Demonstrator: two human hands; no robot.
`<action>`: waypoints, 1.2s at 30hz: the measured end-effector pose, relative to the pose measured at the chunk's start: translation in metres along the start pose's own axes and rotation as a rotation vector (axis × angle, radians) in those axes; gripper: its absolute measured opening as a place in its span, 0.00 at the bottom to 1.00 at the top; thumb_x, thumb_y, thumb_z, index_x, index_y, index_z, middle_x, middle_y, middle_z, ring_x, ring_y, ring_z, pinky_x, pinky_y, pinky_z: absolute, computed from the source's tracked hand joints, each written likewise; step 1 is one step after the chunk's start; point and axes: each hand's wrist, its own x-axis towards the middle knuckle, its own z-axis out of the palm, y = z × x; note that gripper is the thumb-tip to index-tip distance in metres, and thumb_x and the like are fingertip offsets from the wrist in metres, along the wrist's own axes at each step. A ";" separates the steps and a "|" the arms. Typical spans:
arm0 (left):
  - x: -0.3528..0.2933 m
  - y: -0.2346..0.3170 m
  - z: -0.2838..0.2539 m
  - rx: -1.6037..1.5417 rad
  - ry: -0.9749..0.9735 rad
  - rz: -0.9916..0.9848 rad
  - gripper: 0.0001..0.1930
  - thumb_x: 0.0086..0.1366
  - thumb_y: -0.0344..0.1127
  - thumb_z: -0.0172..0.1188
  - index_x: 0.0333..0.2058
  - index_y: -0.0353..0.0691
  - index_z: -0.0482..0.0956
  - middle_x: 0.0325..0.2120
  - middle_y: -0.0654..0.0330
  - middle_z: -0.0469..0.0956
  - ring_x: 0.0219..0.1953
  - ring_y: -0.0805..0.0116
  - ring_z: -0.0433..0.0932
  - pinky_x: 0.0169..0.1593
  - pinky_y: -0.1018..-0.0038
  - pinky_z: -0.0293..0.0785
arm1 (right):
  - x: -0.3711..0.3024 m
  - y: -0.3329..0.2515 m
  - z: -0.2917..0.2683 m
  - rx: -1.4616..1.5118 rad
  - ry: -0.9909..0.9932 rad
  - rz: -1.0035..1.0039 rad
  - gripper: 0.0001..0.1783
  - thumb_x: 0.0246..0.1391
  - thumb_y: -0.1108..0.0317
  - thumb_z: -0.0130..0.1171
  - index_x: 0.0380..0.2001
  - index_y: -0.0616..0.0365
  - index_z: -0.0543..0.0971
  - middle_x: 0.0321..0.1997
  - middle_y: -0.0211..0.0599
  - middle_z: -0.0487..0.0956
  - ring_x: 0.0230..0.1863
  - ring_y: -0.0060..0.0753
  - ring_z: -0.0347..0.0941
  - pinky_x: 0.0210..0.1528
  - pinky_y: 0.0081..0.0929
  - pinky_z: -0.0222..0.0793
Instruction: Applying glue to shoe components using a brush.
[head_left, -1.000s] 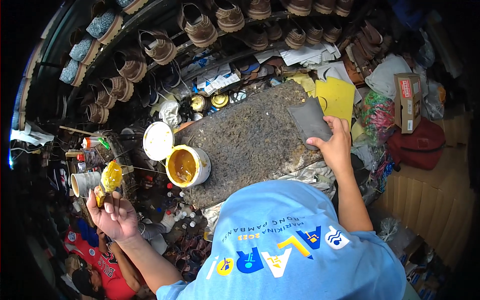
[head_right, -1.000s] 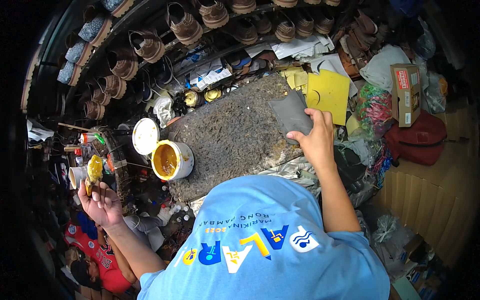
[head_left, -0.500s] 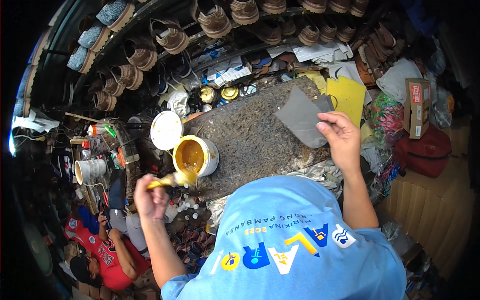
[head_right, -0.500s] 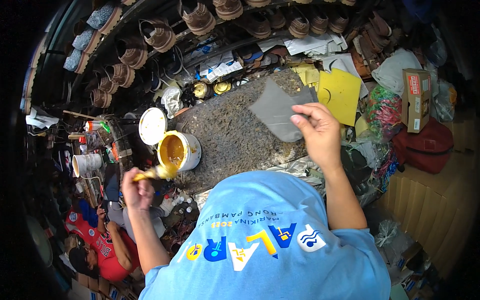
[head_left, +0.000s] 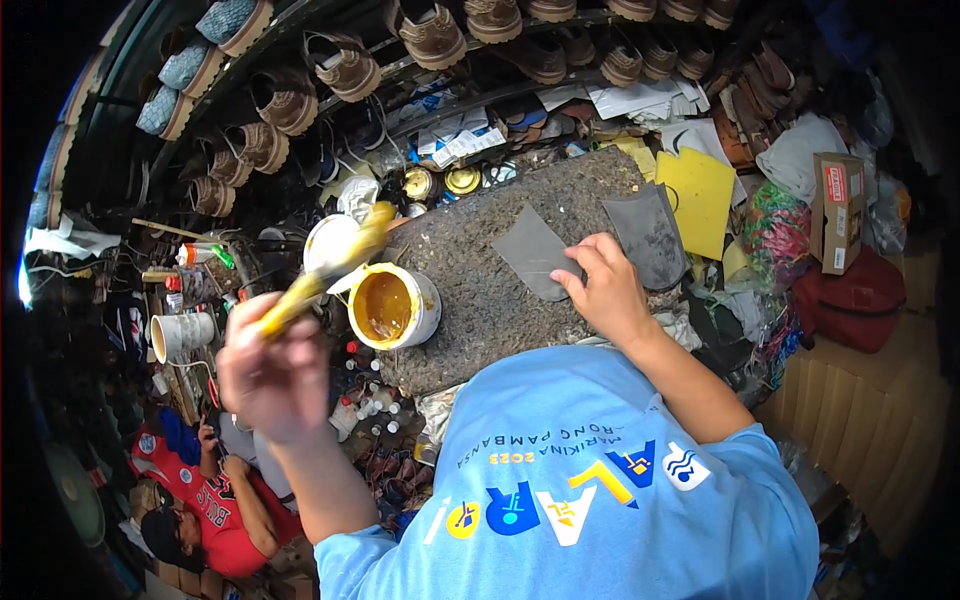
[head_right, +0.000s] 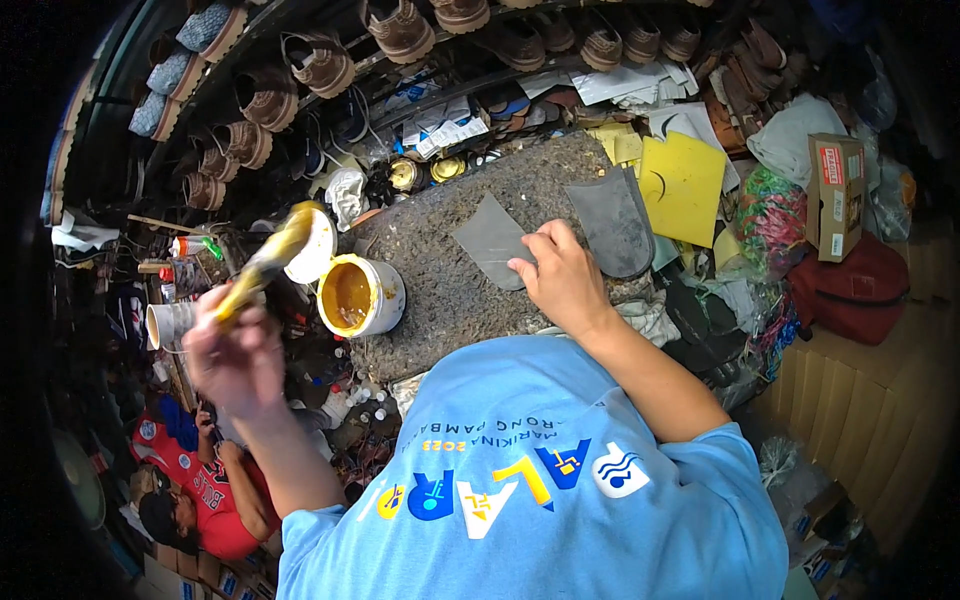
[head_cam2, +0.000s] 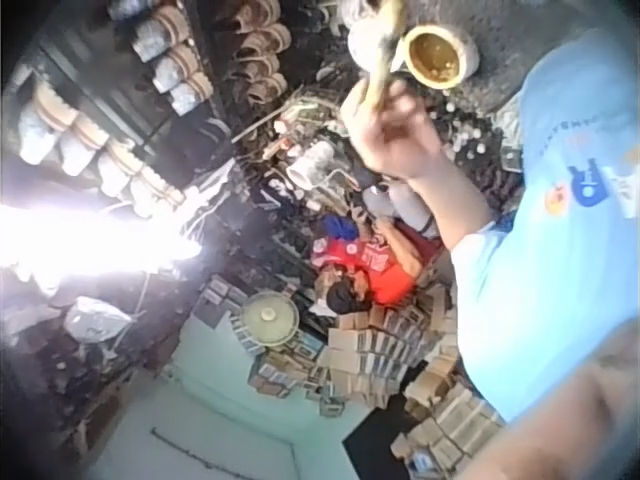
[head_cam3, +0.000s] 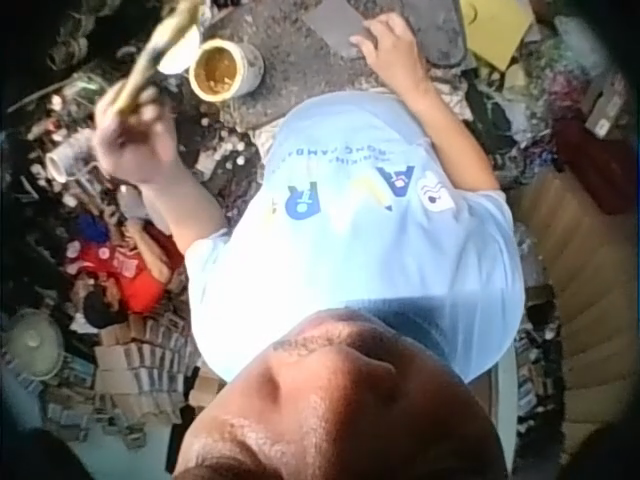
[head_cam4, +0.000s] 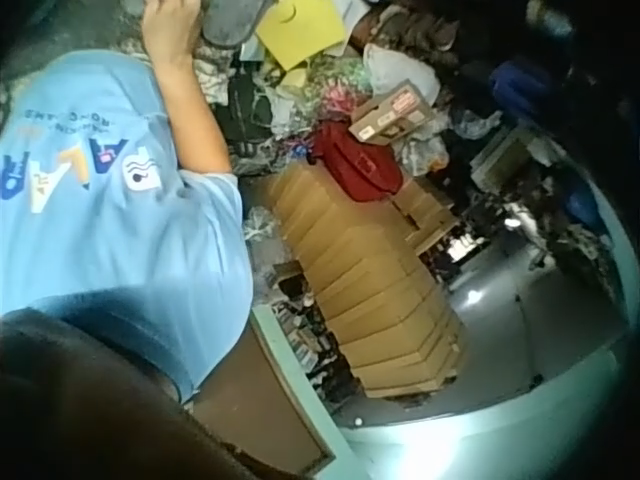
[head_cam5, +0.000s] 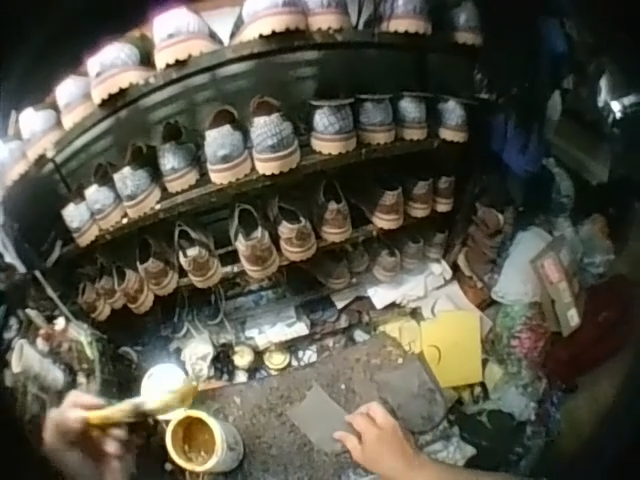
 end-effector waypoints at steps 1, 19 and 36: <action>0.005 -0.015 0.011 0.210 0.033 -0.038 0.22 0.68 0.38 0.54 0.53 0.26 0.73 0.33 0.42 0.82 0.25 0.67 0.81 0.25 0.79 0.77 | -0.001 -0.001 -0.004 0.023 -0.042 -0.031 0.13 0.50 0.67 0.72 0.36 0.62 0.83 0.38 0.40 0.77 0.33 0.40 0.78 0.37 0.35 0.77; 0.027 -0.166 0.103 1.370 -0.500 0.266 0.04 0.57 0.26 0.62 0.30 0.30 0.83 0.23 0.49 0.80 0.24 0.59 0.82 0.31 0.68 0.76 | -0.035 0.014 -0.026 -0.054 -0.128 -0.233 0.13 0.48 0.64 0.70 0.38 0.55 0.85 0.39 0.24 0.79 0.35 0.32 0.70 0.37 0.30 0.73; 0.047 -0.175 0.107 1.438 -0.383 0.297 0.06 0.61 0.27 0.60 0.30 0.29 0.82 0.17 0.53 0.78 0.21 0.70 0.77 0.30 0.73 0.74 | -0.032 0.019 -0.025 0.017 -0.092 -0.275 0.14 0.46 0.65 0.72 0.37 0.56 0.86 0.39 0.26 0.80 0.32 0.33 0.69 0.37 0.29 0.71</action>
